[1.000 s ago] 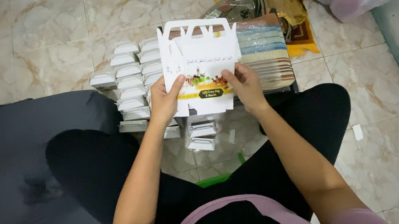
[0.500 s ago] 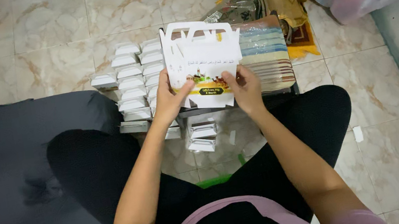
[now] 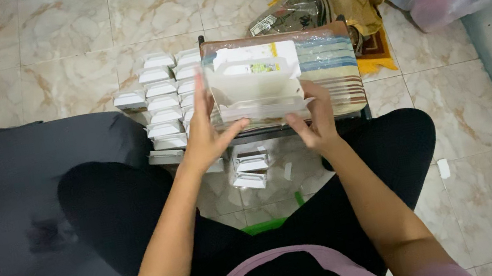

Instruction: The person sits on the floor and folds flat white cardboard pieces into small rectangular boxes. They fold the side flaps, tuck tabs into slots, and press the edges to secure the shape. The person handles the boxes one at a time and stacks the finished units on a nearby pile.

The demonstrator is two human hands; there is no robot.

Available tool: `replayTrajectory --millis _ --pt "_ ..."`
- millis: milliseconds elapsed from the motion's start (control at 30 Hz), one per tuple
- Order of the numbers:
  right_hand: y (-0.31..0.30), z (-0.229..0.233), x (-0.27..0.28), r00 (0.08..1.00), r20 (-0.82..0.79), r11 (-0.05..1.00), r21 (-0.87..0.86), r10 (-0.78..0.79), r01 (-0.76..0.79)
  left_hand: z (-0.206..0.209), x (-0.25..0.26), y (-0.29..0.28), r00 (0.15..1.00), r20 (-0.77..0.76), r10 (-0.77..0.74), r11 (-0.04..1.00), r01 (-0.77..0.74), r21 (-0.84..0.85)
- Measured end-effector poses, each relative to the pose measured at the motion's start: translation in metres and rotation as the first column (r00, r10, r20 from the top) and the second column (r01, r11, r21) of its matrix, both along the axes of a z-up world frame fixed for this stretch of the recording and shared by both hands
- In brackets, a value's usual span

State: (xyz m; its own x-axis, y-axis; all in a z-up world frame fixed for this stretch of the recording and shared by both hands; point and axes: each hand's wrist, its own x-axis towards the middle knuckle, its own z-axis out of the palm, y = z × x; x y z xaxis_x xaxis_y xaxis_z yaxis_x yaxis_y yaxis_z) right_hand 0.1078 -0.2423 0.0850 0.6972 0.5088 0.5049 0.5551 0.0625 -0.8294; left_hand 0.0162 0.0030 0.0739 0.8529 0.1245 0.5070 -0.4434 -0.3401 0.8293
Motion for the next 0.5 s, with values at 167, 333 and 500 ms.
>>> replayTrajectory --millis 167,333,500 --pt "-0.003 -0.007 -0.005 0.953 0.279 0.980 -0.122 -0.117 0.156 0.000 -0.015 -0.001 0.998 -0.059 0.036 0.984 -0.025 0.179" --pt "0.004 -0.007 0.001 0.918 0.387 0.995 0.007 -0.090 0.095 -0.015 -0.010 -0.004 0.999 0.026 -0.035 0.994 0.032 0.102" --pt "0.004 -0.003 -0.005 0.958 0.273 0.992 -0.052 -0.092 0.111 -0.017 -0.010 -0.006 1.000 -0.010 -0.024 0.999 0.025 0.031"
